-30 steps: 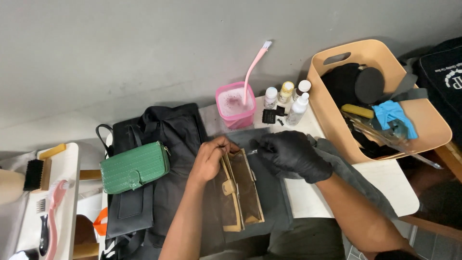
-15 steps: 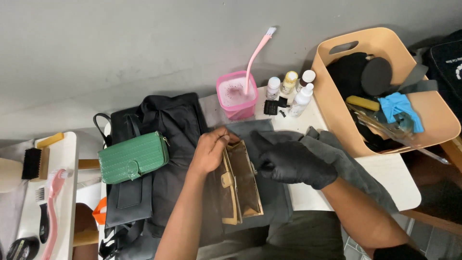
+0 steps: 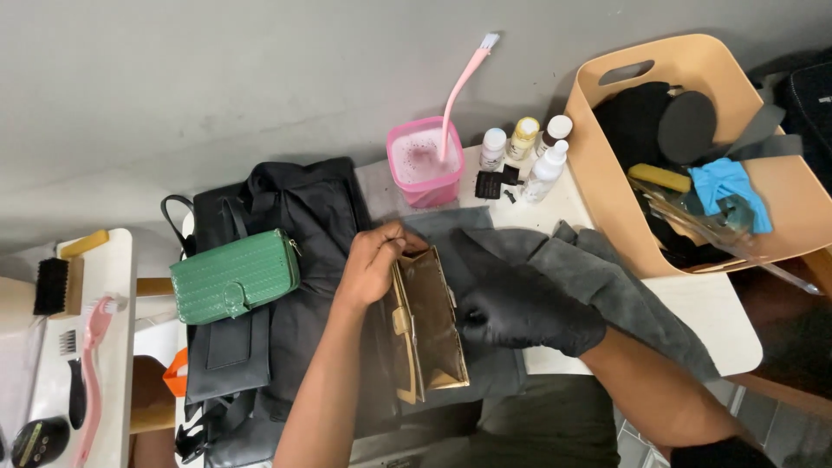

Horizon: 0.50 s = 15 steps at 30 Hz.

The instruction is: The person scrubs the interior of a gold wallet with a toothbrush dipped in soapy water, then wipes it with a gray cloth. The person repeats this process on different sections of the wallet's interior.

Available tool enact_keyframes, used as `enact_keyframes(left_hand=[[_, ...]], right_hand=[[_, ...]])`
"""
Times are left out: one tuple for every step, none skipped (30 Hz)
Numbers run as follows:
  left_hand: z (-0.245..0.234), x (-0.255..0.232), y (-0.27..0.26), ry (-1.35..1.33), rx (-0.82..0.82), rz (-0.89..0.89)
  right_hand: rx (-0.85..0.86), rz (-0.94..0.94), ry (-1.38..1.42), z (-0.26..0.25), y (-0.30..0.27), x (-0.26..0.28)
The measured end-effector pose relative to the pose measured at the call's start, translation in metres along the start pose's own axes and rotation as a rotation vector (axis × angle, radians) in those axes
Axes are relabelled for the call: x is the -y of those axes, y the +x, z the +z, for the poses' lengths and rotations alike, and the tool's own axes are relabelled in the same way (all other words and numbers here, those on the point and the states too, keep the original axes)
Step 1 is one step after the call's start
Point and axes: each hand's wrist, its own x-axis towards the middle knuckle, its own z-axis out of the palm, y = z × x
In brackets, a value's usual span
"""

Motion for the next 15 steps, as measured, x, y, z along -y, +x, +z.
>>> enact_keyframes(left_hand=[[-0.001, -0.002, 0.001, 0.001, -0.001, -0.001], [-0.002, -0.004, 0.002, -0.015, 0.0, -0.005], [-0.001, -0.004, 0.001, -0.034, 0.001, -0.013], [-0.001, -0.003, 0.001, -0.037, 0.0, -0.017], [-0.001, -0.003, 0.0, -0.04, 0.001, -0.013], [-0.001, -0.002, 0.0, -0.043, 0.001, -0.008], [0.0, 0.001, -0.001, -0.045, 0.003, -0.013], [0.0, 0.004, -0.002, -0.048, -0.004, -0.018], [-0.002, 0.005, 0.0, -0.046, -0.01, -0.013], [-0.001, 0.003, 0.0, -0.044, -0.009, -0.009], [-0.001, 0.001, 0.0, -0.045, -0.004, -0.006], [0.0, -0.002, -0.001, -0.047, 0.001, -0.004], [-0.001, -0.001, -0.001, -0.045, 0.0, -0.001], [-0.001, -0.001, -0.001, -0.045, -0.004, -0.003], [-0.001, 0.001, -0.001, -0.048, -0.007, -0.004]], right_hand=[[0.001, -0.001, 0.0, 0.003, 0.002, -0.002], [-0.013, -0.025, 0.023, 0.007, 0.005, -0.005], [-0.022, -0.047, 0.047, 0.012, 0.007, -0.008], [-0.018, -0.047, 0.049, 0.019, 0.007, -0.011], [-0.027, -0.067, 0.074, 0.026, 0.006, -0.014], [-0.037, -0.087, 0.101, 0.033, 0.005, -0.017], [-0.034, -0.085, 0.104, 0.037, 0.007, -0.02], [-0.045, -0.105, 0.13, 0.04, 0.008, -0.023], [-0.064, -0.128, 0.151, 0.041, 0.012, -0.026], [-0.069, -0.129, 0.149, 0.043, 0.014, -0.027], [-0.088, -0.154, 0.168, 0.044, 0.016, -0.029], [-0.107, -0.179, 0.188, 0.045, 0.018, -0.03], [-0.109, -0.181, 0.186, 0.046, 0.016, -0.037], [-0.022, -0.222, 0.398, 0.047, 0.015, -0.045], [0.068, -0.259, 0.61, 0.048, 0.013, -0.053]])
